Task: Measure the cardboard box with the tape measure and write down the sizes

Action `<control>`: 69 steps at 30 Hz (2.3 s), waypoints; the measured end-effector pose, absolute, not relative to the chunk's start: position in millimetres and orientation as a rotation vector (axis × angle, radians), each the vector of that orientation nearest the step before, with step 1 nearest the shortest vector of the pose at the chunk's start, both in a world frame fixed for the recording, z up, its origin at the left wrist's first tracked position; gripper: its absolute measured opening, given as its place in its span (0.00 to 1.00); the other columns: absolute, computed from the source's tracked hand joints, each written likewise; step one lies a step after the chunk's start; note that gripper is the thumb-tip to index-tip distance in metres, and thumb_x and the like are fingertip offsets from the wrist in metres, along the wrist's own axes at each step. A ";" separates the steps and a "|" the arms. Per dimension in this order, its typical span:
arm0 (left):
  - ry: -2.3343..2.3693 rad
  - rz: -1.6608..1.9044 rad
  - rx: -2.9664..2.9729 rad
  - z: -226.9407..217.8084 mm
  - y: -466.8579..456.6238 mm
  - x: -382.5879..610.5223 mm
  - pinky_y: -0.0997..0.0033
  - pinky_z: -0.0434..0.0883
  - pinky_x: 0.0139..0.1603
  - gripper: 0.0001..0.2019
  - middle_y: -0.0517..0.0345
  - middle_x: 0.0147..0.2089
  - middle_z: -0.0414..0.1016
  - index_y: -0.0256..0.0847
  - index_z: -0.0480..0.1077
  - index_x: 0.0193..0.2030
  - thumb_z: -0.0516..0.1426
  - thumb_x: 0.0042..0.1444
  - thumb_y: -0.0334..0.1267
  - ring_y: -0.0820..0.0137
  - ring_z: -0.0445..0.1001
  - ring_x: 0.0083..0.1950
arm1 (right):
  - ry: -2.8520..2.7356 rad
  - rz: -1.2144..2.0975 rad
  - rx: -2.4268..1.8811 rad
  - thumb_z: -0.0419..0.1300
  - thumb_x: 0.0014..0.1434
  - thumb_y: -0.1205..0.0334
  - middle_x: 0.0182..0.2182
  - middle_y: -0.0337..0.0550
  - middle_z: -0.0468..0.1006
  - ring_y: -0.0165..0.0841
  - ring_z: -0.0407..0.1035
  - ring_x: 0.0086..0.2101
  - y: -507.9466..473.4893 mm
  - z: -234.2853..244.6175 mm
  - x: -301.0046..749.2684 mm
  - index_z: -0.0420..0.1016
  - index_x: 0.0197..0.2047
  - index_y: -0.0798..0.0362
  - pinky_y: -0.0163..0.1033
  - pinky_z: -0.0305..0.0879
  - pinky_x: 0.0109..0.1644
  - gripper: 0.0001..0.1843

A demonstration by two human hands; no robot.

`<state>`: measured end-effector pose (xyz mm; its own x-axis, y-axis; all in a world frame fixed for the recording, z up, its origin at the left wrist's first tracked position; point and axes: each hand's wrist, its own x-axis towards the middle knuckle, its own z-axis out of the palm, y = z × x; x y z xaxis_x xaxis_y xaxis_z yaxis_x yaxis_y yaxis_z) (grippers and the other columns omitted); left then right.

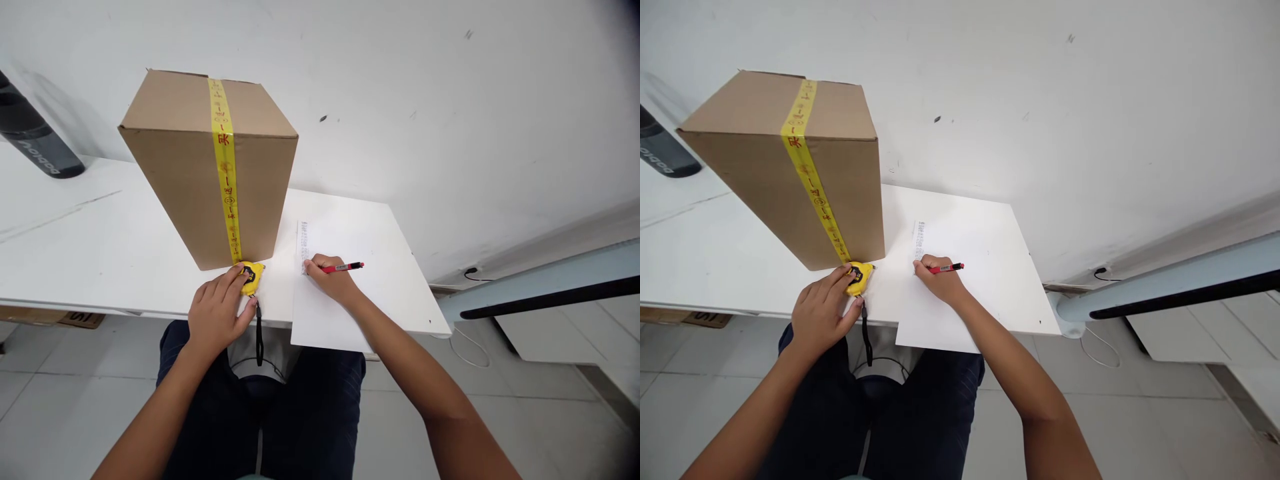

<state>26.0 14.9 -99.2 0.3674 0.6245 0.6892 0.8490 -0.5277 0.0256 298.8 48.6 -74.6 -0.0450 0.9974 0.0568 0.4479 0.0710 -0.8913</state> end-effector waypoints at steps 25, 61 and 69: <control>-1.316 -0.925 -2.309 -99.2 12.7 24.8 0.61 0.68 0.51 0.19 0.48 0.63 0.75 0.40 0.68 0.58 0.57 0.62 0.44 0.59 0.78 0.55 | -1.508 0.909 -1.520 0.57 0.60 0.55 0.20 0.32 0.51 0.27 0.46 0.23 44.5 -69.0 294.5 0.47 0.21 0.48 0.37 0.42 0.27 0.23; -1.357 -0.963 -2.345 -102.4 13.1 24.7 0.60 0.68 0.52 0.21 0.49 0.64 0.74 0.41 0.69 0.60 0.57 0.63 0.45 0.58 0.78 0.57 | -1.473 0.894 -1.540 0.57 0.59 0.54 0.19 0.32 0.50 0.27 0.46 0.23 42.4 -68.4 296.6 0.48 0.20 0.48 0.37 0.42 0.27 0.23; -1.379 -0.943 -2.359 -104.4 13.4 23.5 0.60 0.68 0.53 0.21 0.48 0.64 0.74 0.42 0.69 0.60 0.56 0.63 0.45 0.58 0.78 0.57 | -1.489 0.875 -1.547 0.57 0.59 0.53 0.19 0.33 0.53 0.28 0.48 0.23 41.0 -67.0 296.8 0.49 0.20 0.48 0.37 0.45 0.27 0.23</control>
<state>23.5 13.4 -104.4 0.3424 0.6855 0.6426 0.8476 -0.5205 0.1035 296.8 41.0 -67.0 0.0678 0.9965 0.0479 0.4430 0.0129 -0.8964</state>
